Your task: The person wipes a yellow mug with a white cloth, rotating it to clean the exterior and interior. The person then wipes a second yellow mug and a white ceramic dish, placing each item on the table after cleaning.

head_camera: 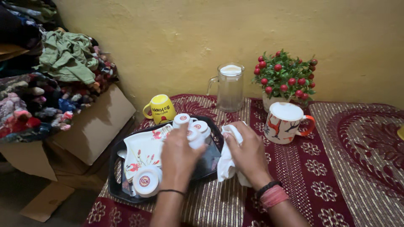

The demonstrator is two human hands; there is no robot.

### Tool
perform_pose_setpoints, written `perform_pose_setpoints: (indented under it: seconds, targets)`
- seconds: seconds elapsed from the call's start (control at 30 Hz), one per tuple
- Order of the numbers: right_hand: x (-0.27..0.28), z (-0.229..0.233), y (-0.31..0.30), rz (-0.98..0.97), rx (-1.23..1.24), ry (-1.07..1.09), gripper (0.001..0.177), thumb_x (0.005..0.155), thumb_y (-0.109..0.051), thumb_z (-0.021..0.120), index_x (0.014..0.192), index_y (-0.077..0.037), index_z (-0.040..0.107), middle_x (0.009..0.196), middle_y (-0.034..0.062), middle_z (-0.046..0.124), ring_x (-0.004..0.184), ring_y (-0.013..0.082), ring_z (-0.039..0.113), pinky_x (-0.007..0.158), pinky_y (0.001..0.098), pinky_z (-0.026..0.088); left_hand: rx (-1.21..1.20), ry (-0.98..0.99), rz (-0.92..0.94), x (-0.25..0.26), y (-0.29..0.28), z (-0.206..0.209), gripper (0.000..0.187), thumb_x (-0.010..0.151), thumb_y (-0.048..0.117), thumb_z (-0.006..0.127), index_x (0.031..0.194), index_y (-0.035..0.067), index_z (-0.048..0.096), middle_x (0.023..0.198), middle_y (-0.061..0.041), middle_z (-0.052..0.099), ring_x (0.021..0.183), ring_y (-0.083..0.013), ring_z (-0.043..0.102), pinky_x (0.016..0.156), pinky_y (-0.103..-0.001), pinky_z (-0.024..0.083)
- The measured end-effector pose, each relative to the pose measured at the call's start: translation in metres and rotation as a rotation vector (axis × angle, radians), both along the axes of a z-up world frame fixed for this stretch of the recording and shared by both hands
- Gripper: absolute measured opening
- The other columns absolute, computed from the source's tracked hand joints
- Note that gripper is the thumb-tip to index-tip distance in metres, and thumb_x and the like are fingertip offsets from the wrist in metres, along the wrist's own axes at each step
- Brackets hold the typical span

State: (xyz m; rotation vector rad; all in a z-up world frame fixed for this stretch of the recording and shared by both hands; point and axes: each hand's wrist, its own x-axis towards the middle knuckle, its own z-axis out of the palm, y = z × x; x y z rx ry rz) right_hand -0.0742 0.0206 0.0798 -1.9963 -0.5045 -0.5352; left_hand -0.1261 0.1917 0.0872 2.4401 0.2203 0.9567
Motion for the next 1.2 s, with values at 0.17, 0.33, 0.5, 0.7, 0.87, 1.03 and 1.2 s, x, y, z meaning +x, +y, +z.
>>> perform_pose_setpoints:
  seconds: [0.17,0.33,0.5,0.7,0.87,1.03,1.2]
  targets:
    - [-0.001,-0.005,-0.007,0.021,0.005,-0.023,0.024,0.088,-0.021,0.069,0.108,-0.007,0.069,0.101,0.0155,0.074,0.095,0.0354,0.072,0.080,0.0430,0.056,0.004,0.186,-0.024,0.006,-0.029,-0.008,0.071,0.058,0.025,0.096,0.119,0.008,0.064,0.103,-0.021,0.069,0.094,-0.0435,0.068,0.080,-0.051,0.056]
    - [-0.007,-0.004,-0.010,0.019,-0.017,0.004,0.024,0.089,-0.021,0.069,0.109,-0.007,0.069,0.103,0.0149,0.073,0.096,0.0355,0.072,0.080,0.0434,0.056,0.021,0.277,-0.030,0.010,-0.032,-0.020,0.064,0.059,0.026,0.097,0.112,0.008,0.065,0.102,-0.019,0.071,0.095,-0.0427,0.069,0.082,-0.051,0.056]
    - [-0.004,-0.002,-0.012,-0.007,-0.038,0.010,0.024,0.088,-0.021,0.069,0.109,-0.008,0.069,0.102,0.0151,0.072,0.094,0.0350,0.072,0.079,0.0438,0.056,0.020,0.292,-0.011,0.011,-0.031,-0.024,0.068,0.060,0.027,0.097,0.115,0.007,0.063,0.104,-0.021,0.069,0.095,-0.0426,0.069,0.079,-0.050,0.057]
    - [-0.001,-0.010,-0.019,-0.080,-0.257,0.131,0.030,0.088,-0.026,0.071,0.115,-0.012,0.068,0.103,0.0159,0.067,0.095,0.0352,0.069,0.083,0.0463,0.054,-0.012,0.263,-0.037,0.003,-0.028,-0.028,0.073,0.058,0.028,0.098,0.119,0.009,0.061,0.110,-0.019,0.065,0.099,-0.0410,0.067,0.081,-0.050,0.056]
    - [-0.002,-0.019,-0.024,-0.070,-0.507,-0.034,0.062,0.076,-0.030,0.081,0.132,-0.013,0.060,0.122,0.0211,0.060,0.115,0.0399,0.059,0.093,0.0497,0.053,0.016,0.347,0.025,-0.003,-0.031,-0.026,0.084,0.061,0.035,0.096,0.131,0.013,0.054,0.110,-0.019,0.062,0.100,-0.0418,0.065,0.080,-0.051,0.055]
    - [-0.014,-0.017,-0.024,-0.020,-0.787,0.148,0.104,0.070,-0.035,0.091,0.156,-0.021,0.036,0.157,0.0266,0.030,0.142,0.0496,0.033,0.099,0.0615,0.044,0.016,0.326,0.060,-0.005,-0.030,-0.027,0.080,0.066,0.035,0.093,0.130,0.010,0.052,0.109,-0.020,0.063,0.100,-0.0421,0.066,0.079,-0.051,0.056]
    - [-0.014,-0.044,-0.030,0.031,-0.726,-0.007,0.071,0.080,-0.013,0.073,0.147,-0.017,0.049,0.152,0.0276,0.039,0.127,0.0475,0.050,0.097,0.0510,0.051,-0.004,0.329,0.055,-0.004,-0.029,-0.034,0.082,0.066,0.031,0.093,0.133,0.010,0.051,0.110,-0.022,0.062,0.100,-0.0429,0.065,0.080,-0.051,0.056]
